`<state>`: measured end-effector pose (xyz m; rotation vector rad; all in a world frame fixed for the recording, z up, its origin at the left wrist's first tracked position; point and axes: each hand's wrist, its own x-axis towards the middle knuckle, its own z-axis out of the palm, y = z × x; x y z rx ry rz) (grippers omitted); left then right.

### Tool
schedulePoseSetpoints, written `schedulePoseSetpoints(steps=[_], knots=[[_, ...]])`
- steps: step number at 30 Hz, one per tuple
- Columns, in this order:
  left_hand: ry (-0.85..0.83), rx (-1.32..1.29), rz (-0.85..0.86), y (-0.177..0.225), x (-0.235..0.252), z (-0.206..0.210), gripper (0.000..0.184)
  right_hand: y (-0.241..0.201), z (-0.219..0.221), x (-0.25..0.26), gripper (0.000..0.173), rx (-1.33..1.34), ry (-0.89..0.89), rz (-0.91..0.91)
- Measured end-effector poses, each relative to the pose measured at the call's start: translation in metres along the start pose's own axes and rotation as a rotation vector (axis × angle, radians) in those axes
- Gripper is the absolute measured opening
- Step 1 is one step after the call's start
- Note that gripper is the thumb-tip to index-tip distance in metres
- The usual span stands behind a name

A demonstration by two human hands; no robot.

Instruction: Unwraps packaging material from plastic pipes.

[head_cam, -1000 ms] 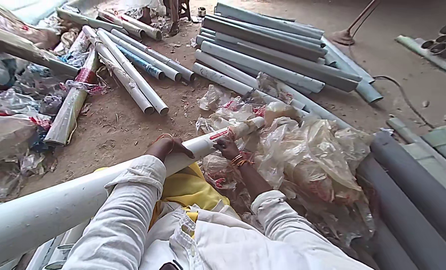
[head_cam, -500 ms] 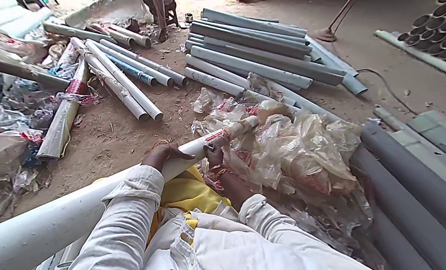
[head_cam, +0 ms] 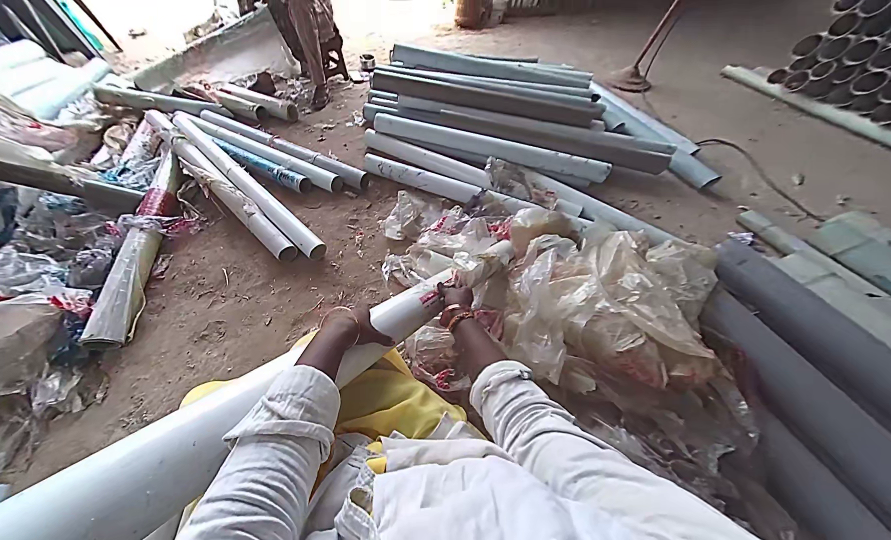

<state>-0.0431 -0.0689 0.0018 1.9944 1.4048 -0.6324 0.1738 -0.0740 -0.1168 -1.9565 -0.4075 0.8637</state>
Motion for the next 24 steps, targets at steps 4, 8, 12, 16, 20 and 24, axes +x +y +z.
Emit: schedulePoseSetpoints(steps=[4, 8, 12, 16, 20, 24], knots=[[0.035, 0.093, -0.054, 0.017, -0.023, 0.004, 0.094, -0.008, -0.019, 0.004, 0.037, 0.322, -0.011, 0.136], [0.073, 0.150, -0.078, 0.024, -0.023, 0.014, 0.098, 0.004, -0.048, -0.029, 0.042, 0.210, -0.211, -0.095], [0.108, 0.172, -0.079, 0.032, -0.027, 0.021, 0.113, 0.040, -0.008, -0.043, 0.057, 0.271, -0.225, -0.214], [0.105, 0.144, -0.075, 0.027, -0.025, 0.023, 0.112, 0.035, 0.000, -0.060, 0.031, -0.093, -0.076, -0.532], [0.136, 0.180, -0.060, 0.032, -0.023, 0.026, 0.100, 0.010, 0.001, -0.064, 0.037, -0.667, 0.048, -0.528], [0.144, 0.217, -0.059, 0.040, -0.027, 0.035, 0.098, -0.015, 0.004, -0.038, 0.043, -0.743, -0.038, -0.409]])
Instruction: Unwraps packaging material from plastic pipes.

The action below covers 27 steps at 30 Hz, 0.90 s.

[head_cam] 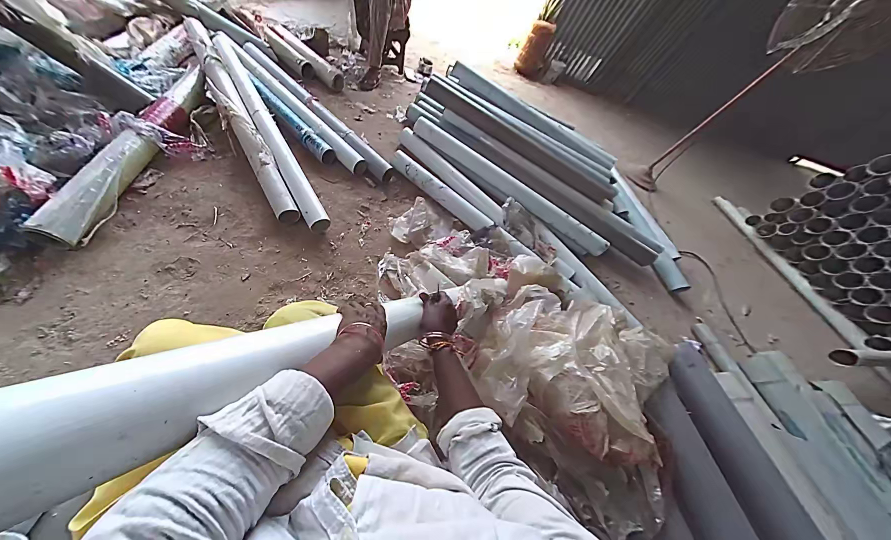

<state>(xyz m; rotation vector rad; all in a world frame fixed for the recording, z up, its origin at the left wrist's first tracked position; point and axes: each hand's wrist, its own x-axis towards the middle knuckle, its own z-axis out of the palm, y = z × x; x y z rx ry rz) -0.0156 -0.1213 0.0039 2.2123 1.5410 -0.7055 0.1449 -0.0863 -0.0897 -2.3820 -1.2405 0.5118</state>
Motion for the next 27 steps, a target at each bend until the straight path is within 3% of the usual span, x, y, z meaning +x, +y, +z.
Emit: schedulePoseSetpoints(steps=[2, 6, 8, 10, 12, 15, 18, 21, 24, 27], knots=[[0.022, 0.018, 0.003, 0.008, -0.002, 0.005, 0.093, 0.003, -0.007, 0.023, 0.046, -0.016, -0.041, 0.025], [0.196, 0.160, 0.027, 0.029, -0.015, 0.033, 0.056, 0.021, -0.015, 0.067, 0.043, -0.105, -0.037, 0.185], [0.116, 0.165, 0.022, 0.031, -0.026, 0.030, 0.056, 0.062, -0.019, 0.090, 0.040, -0.114, 0.051, 0.290], [0.099, 0.154, 0.009, 0.026, -0.029, 0.029, 0.056, 0.083, -0.058, 0.100, 0.044, -0.065, -0.039, 0.354], [0.078, 0.133, 0.004, 0.026, -0.027, 0.030, 0.057, 0.108, -0.082, 0.109, 0.039, 0.039, 0.013, 0.308], [0.074, 0.118, 0.021, 0.028, -0.022, 0.023, 0.062, 0.106, -0.079, 0.078, 0.023, 0.278, 0.110, 0.154], [0.056, 0.094, 0.048, 0.015, -0.014, 0.008, 0.072, 0.083, -0.053, 0.018, 0.023, 0.531, 0.047, 0.064], [0.060, 0.109, 0.044, 0.003, -0.002, -0.004, 0.083, 0.063, -0.045, -0.003, 0.024, 0.660, 0.010, -0.003], [0.086, 0.152, 0.045, -0.001, 0.004, 0.004, 0.073, 0.052, -0.065, -0.009, 0.045, 0.353, -0.056, -0.099], [0.067, 0.145, 0.055, -0.004, -0.001, 0.008, 0.084, 0.053, -0.075, -0.006, 0.051, -0.013, -0.368, -0.043]])
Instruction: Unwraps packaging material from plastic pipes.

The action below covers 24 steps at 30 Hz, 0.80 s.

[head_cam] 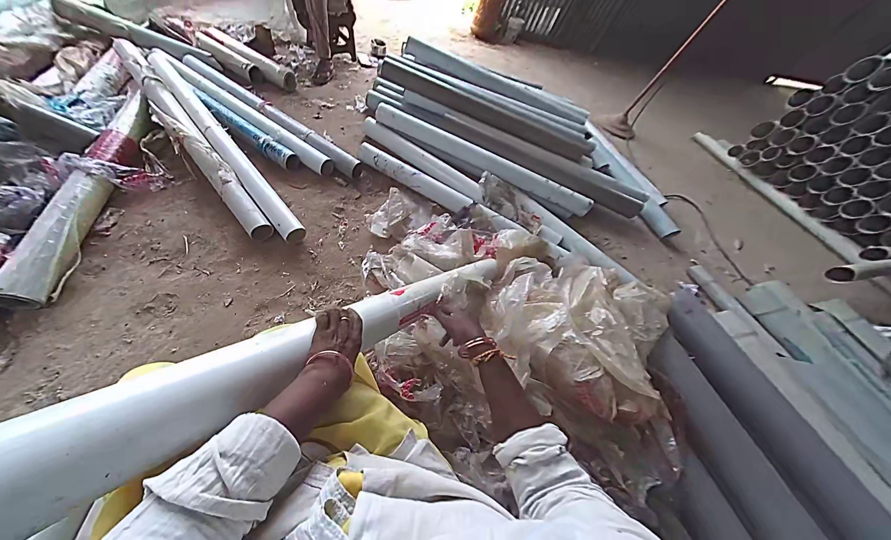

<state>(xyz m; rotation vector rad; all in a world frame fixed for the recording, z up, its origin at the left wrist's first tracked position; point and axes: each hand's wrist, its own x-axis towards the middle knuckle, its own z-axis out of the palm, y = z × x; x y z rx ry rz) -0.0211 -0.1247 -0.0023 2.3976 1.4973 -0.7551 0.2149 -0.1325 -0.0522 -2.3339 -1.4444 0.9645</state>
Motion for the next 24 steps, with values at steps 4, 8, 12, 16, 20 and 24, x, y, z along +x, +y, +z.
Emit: schedulePoseSetpoints(steps=[4, 8, 12, 16, 20, 24], knots=[[0.054, -0.170, 0.002, -0.008, -0.007, -0.014, 0.081, -0.022, -0.006, -0.002, 0.047, -0.087, 0.130, -0.032], [-0.053, -0.267, -0.196, -0.013, 0.000, -0.019, 0.096, -0.029, -0.002, -0.005, 0.051, 0.091, 0.368, -0.108], [-0.070, -0.206, -0.170, -0.008, 0.001, -0.016, 0.098, -0.013, -0.011, 0.000, 0.038, -0.032, 0.233, -0.071], [-0.021, -0.100, -0.142, 0.009, -0.010, -0.007, 0.094, -0.007, 0.000, -0.003, 0.035, -0.066, -0.011, -0.070], [0.010, -0.100, -0.119, 0.025, -0.018, -0.002, 0.090, -0.029, 0.040, -0.006, 0.040, 0.300, 0.125, -0.173], [0.020, -0.082, -0.116, 0.021, -0.016, -0.002, 0.089, -0.043, 0.073, -0.002, 0.036, 0.273, 0.256, -0.131]])
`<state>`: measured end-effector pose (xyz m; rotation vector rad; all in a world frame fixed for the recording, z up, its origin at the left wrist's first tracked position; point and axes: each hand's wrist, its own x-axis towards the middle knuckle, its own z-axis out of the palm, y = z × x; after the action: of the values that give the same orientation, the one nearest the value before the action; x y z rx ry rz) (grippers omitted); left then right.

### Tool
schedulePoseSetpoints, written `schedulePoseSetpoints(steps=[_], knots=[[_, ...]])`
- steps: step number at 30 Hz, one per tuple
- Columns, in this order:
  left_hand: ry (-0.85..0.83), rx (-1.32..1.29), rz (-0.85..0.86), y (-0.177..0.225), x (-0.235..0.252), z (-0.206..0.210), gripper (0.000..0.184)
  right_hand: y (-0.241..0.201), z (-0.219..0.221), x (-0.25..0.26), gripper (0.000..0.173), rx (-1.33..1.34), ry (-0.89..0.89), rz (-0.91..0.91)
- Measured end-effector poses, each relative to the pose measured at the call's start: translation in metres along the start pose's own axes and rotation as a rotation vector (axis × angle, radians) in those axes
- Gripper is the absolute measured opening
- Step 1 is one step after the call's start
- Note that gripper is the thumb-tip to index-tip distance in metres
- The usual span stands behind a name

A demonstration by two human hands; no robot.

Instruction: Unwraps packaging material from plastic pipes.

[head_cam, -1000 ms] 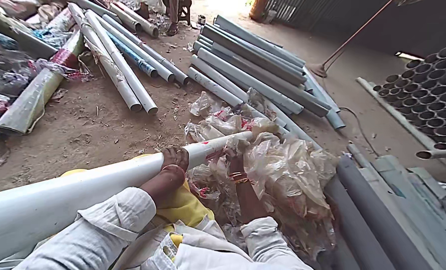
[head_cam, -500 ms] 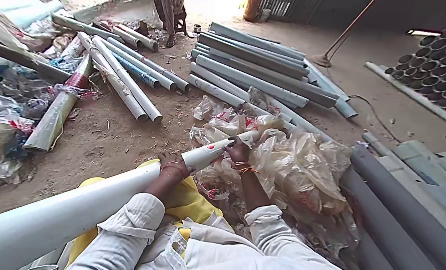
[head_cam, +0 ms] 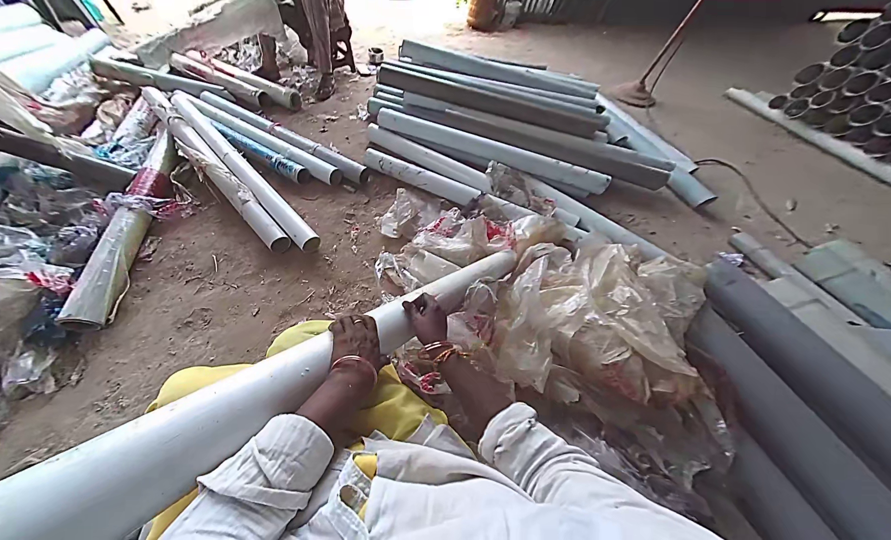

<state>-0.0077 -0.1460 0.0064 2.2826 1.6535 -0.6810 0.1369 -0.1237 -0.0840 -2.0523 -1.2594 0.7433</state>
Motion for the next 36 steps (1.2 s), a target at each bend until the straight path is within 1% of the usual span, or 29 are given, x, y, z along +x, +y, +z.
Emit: schedulePoseSetpoints(steps=[3, 5, 7, 10, 13, 15, 17, 20, 23, 26, 28, 30, 32, 33, 34, 35, 36], knots=[[0.003, 0.029, 0.007, -0.001, -0.001, 0.004, 0.087, -0.010, 0.006, -0.005, 0.041, -0.190, 0.002, 0.061], [0.018, 0.035, 0.013, 0.002, -0.003, 0.002, 0.087, -0.010, 0.002, 0.004, 0.038, -0.230, -0.004, 0.064], [0.036, 0.042, 0.009, 0.001, -0.005, 0.005, 0.089, -0.009, -0.005, 0.008, 0.038, -0.185, -0.037, 0.037], [0.050, 0.054, 0.015, 0.001, -0.004, 0.006, 0.090, 0.001, -0.018, 0.006, 0.042, 0.009, -0.082, 0.015], [0.056, 0.052, 0.019, 0.004, -0.005, 0.008, 0.089, 0.008, -0.015, 0.007, 0.040, 0.084, -0.075, 0.029], [0.045, 0.057, 0.013, 0.003, -0.006, 0.006, 0.089, 0.000, -0.014, 0.008, 0.035, 0.045, -0.092, 0.022], [0.035, 0.057, 0.010, 0.002, -0.006, 0.006, 0.089, -0.007, -0.014, 0.006, 0.035, -0.048, -0.111, 0.015], [0.040, 0.052, 0.021, 0.002, -0.006, 0.006, 0.088, -0.009, -0.007, 0.009, 0.037, -0.149, -0.023, 0.056], [0.039, 0.076, 0.030, 0.006, -0.009, 0.009, 0.085, 0.006, -0.004, 0.026, 0.037, -0.192, 0.081, 0.155], [0.048, 0.094, 0.033, 0.008, -0.010, 0.011, 0.085, 0.019, -0.021, 0.046, 0.042, -0.146, 0.078, 0.283], [0.061, 0.093, 0.041, 0.008, -0.009, 0.013, 0.084, 0.032, -0.029, 0.056, 0.043, -0.098, 0.114, 0.392], [0.053, 0.092, 0.048, 0.010, -0.014, 0.017, 0.082, 0.065, -0.044, 0.057, 0.046, -0.074, 0.131, 0.532], [0.056, 0.109, 0.047, 0.009, -0.021, 0.024, 0.078, 0.105, -0.069, 0.046, 0.044, -0.072, 0.150, 0.636], [0.079, 0.119, 0.046, 0.009, -0.019, 0.025, 0.077, 0.120, -0.084, 0.051, 0.040, -0.087, 0.232, 0.661], [0.097, 0.121, 0.045, 0.011, -0.017, 0.027, 0.077, 0.124, -0.102, 0.053, 0.039, -0.095, 0.251, 0.667], [0.107, 0.124, 0.046, 0.012, -0.017, 0.032, 0.076, 0.125, -0.109, 0.049, 0.038, -0.096, 0.234, 0.632], [0.109, 0.129, 0.041, 0.016, -0.016, 0.034, 0.076, 0.123, -0.110, 0.047, 0.035, -0.102, 0.222, 0.557]])
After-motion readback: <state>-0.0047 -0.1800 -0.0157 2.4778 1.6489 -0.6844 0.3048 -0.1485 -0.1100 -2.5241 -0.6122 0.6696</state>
